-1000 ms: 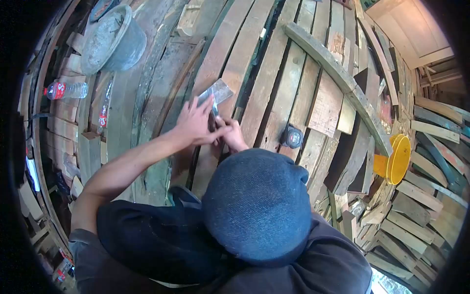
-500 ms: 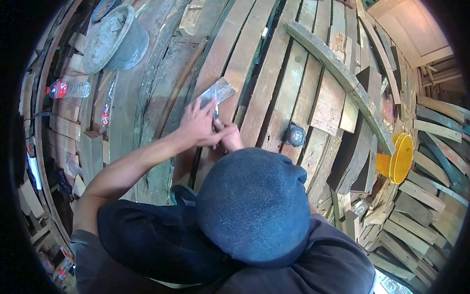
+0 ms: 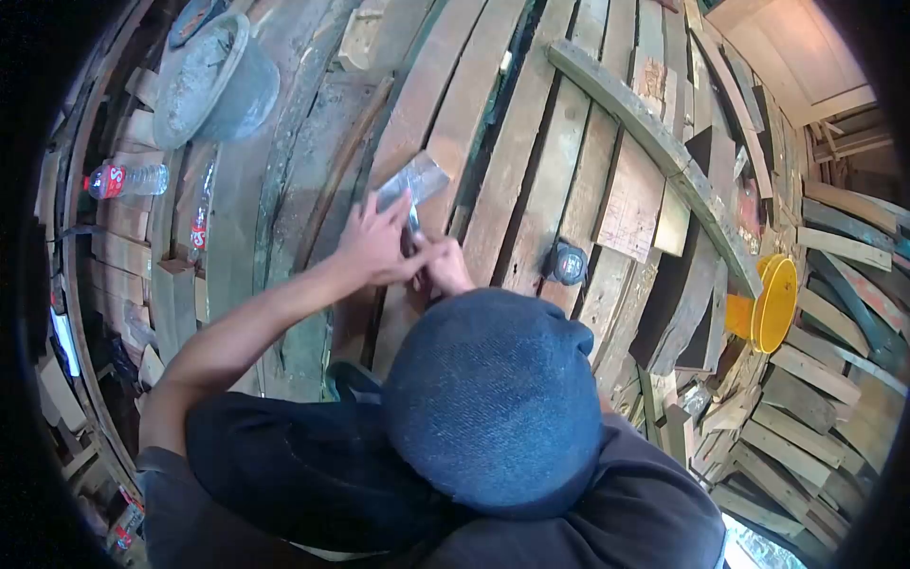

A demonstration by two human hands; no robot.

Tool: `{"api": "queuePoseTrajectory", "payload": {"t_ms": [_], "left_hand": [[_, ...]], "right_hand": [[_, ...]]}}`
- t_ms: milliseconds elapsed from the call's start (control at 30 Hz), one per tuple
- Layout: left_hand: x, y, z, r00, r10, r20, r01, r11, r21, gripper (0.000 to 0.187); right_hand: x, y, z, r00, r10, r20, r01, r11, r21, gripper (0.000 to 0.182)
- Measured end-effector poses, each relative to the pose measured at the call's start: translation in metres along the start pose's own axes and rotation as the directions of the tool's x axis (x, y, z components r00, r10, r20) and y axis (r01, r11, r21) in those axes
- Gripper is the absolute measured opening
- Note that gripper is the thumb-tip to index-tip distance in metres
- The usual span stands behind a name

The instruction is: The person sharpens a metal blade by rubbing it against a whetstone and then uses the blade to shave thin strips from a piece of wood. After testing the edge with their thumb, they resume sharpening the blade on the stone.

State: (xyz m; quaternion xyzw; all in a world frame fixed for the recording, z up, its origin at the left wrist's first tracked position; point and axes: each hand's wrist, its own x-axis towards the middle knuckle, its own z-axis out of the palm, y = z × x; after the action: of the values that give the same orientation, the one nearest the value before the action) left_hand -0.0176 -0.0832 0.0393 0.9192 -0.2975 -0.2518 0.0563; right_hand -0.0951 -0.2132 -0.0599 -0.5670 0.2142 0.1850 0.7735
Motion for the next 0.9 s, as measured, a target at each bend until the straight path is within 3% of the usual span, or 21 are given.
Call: {"api": "queuePoseTrajectory", "payload": {"t_ms": [67, 167, 200, 300, 367, 400, 500, 533, 567, 700, 733, 833, 867, 900], "left_hand": [[0.01, -0.003, -0.004, 0.999, -0.005, -0.032, 0.004, 1.0, -0.03, 0.119], [0.003, 0.006, -0.01, 0.999, -0.003, 0.042, 0.002, 1.0, 0.008, 0.12], [-0.002, 0.009, -0.011, 0.998, 0.005, 0.068, -0.007, 1.0, 0.029, 0.121], [-0.006, 0.005, -0.006, 0.993, 0.015, 0.121, -0.013, 1.0, -0.018, 0.121], [0.009, 0.003, -0.004, 1.0, -0.016, 0.018, 0.017, 0.999, -0.044, 0.116], [0.012, 0.003, -0.002, 0.999, -0.04, -0.032, 0.038, 0.997, -0.061, 0.114], [0.013, 0.004, -0.001, 0.999, -0.04, -0.031, 0.039, 0.998, -0.045, 0.114], [0.006, 0.011, -0.002, 0.997, -0.057, -0.057, 0.057, 0.998, -0.003, 0.114], [0.0, 0.009, -0.006, 0.997, 0.029, 0.074, -0.03, 1.0, 0.003, 0.121], [-0.002, 0.009, -0.006, 0.999, 0.032, 0.005, -0.032, 0.998, 0.049, 0.114], [0.001, 0.01, -0.009, 1.0, 0.026, 0.011, -0.027, 0.998, 0.053, 0.114], [0.016, 0.003, -0.003, 0.994, -0.035, -0.104, 0.033, 0.999, -0.027, 0.113], [0.017, 0.003, -0.005, 0.999, -0.018, 0.039, 0.02, 0.999, -0.045, 0.113], [0.014, 0.006, -0.006, 0.999, 0.004, 0.046, -0.002, 0.999, -0.033, 0.113]], "right_hand": [[0.012, -0.008, 0.008, 0.999, -0.031, -0.014, 0.032, 0.994, 0.103, 0.044], [0.006, 0.001, 0.003, 1.0, -0.004, 0.026, 0.002, 0.997, 0.077, 0.04], [-0.009, -0.006, 0.008, 0.995, -0.076, -0.061, 0.064, 0.982, -0.179, 0.041], [-0.007, 0.017, -0.006, 0.998, 0.053, -0.016, -0.054, 0.997, -0.048, 0.041], [0.006, 0.011, -0.01, 0.999, 0.038, 0.028, -0.036, 0.996, -0.079, 0.04], [0.005, -0.004, -0.004, 0.998, 0.012, 0.054, -0.012, 1.0, 0.002, 0.039], [0.011, 0.0, 0.003, 0.999, -0.009, 0.05, 0.004, 0.996, 0.094, 0.042], [0.002, -0.001, 0.003, 0.999, 0.001, 0.035, -0.001, 1.0, 0.006, 0.043], [-0.01, -0.002, 0.003, 1.0, 0.007, 0.02, -0.005, 0.996, -0.084, 0.044], [-0.007, 0.001, -0.004, 0.996, 0.09, 0.025, -0.086, 0.988, -0.131, 0.044], [-0.001, 0.002, -0.005, 0.999, -0.029, 0.034, 0.033, 0.992, -0.121, 0.044], [0.018, -0.003, 0.0, 0.997, -0.002, 0.073, 0.002, 1.0, 0.001, 0.042], [0.012, 0.0, 0.002, 0.999, -0.01, 0.052, 0.009, 1.0, 0.022, 0.042], [0.004, 0.004, 0.004, 0.999, -0.027, 0.033, 0.026, 0.999, 0.04, 0.041]]}}
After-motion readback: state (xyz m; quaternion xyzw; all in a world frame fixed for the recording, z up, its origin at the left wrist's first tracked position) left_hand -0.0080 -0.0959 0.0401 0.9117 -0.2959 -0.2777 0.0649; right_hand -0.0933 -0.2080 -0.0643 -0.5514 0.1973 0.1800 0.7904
